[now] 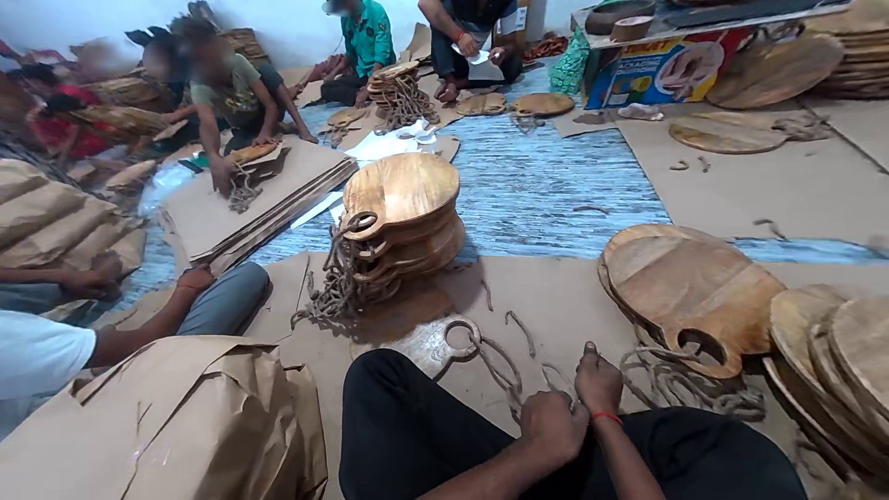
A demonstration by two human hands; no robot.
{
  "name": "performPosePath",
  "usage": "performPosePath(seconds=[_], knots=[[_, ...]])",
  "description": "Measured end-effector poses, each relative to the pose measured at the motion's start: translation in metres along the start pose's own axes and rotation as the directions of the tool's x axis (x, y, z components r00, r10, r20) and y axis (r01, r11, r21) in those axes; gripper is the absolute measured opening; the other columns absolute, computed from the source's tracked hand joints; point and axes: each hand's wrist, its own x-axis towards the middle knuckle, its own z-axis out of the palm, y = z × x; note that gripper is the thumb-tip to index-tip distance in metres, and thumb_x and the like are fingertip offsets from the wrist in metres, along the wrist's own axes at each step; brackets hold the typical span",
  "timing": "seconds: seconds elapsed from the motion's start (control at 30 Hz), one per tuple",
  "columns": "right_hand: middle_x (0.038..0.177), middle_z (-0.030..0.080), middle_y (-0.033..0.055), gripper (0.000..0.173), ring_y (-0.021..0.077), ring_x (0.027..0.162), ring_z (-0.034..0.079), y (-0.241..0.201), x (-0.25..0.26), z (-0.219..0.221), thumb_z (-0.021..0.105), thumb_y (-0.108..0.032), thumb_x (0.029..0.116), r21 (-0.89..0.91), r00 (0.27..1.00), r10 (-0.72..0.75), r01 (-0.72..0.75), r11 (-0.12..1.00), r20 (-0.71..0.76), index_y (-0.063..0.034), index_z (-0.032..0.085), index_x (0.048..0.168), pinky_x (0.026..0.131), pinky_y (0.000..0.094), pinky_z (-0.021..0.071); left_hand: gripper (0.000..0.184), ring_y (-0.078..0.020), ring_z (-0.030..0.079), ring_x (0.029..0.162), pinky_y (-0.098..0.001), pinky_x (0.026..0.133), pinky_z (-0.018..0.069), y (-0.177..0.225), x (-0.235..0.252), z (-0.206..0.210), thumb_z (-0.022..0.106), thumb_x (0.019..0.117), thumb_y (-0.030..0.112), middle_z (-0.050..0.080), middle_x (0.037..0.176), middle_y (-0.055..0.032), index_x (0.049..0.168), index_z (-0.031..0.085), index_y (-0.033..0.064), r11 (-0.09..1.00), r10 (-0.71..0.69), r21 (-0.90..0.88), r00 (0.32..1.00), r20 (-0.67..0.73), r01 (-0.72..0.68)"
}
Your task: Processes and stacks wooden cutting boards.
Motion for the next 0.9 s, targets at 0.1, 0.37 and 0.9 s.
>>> performPosePath(seconds=[0.1, 0.37, 0.9], knots=[[0.093, 0.068, 0.0299, 0.06, 0.0433, 0.095, 0.067, -0.007, -0.006, -0.005, 0.034, -0.035, 0.113, -0.049, 0.998, 0.05, -0.051, 0.997, -0.024, 0.01, 0.068, 0.092, 0.087, 0.0589, 0.0487, 0.047, -0.0364, 0.067, 0.113, -0.0581, 0.096, 0.0517, 0.008, -0.006, 0.001, 0.04, 0.1093, 0.037, 0.071, 0.114, -0.0206, 0.115, 0.069, 0.0009, 0.995, -0.056, 0.081, 0.998, -0.004, 0.056], [0.066, 0.053, 0.0036, 0.057, 0.0133, 0.055, 0.05, -0.004, -0.012, -0.019, 0.031, -0.045, 0.1121, 0.472, 0.952, 0.066, -0.208, 0.857, 0.299, -0.0026, 0.06, 0.088, 0.055, 0.0295, 0.0454, 0.047, -0.034, 0.068, 0.111, -0.0558, 0.096, 0.0526, -0.011, 0.002, -0.016, 0.038, 0.11, 0.039, 0.07, 0.117, -0.0177, 0.123, 0.066, 0.0034, 0.981, 0.043, 0.195, 0.987, -0.155, -0.012], [0.084, 0.064, 0.007, 0.013, 0.0123, 0.067, 0.062, 0.006, -0.027, -0.021, 0.063, -0.007, 0.0999, 0.438, 0.861, 0.052, -0.309, 0.844, 0.507, -0.0011, 0.061, 0.111, 0.065, 0.0275, 0.0553, 0.031, -0.0316, 0.067, 0.096, -0.0531, 0.09, 0.0532, -0.051, 0.037, -0.015, 0.07, 0.0991, 0.025, 0.07, 0.109, -0.0179, 0.122, 0.069, 0.0038, 0.971, 0.037, -0.222, 0.971, -0.235, -0.09]])
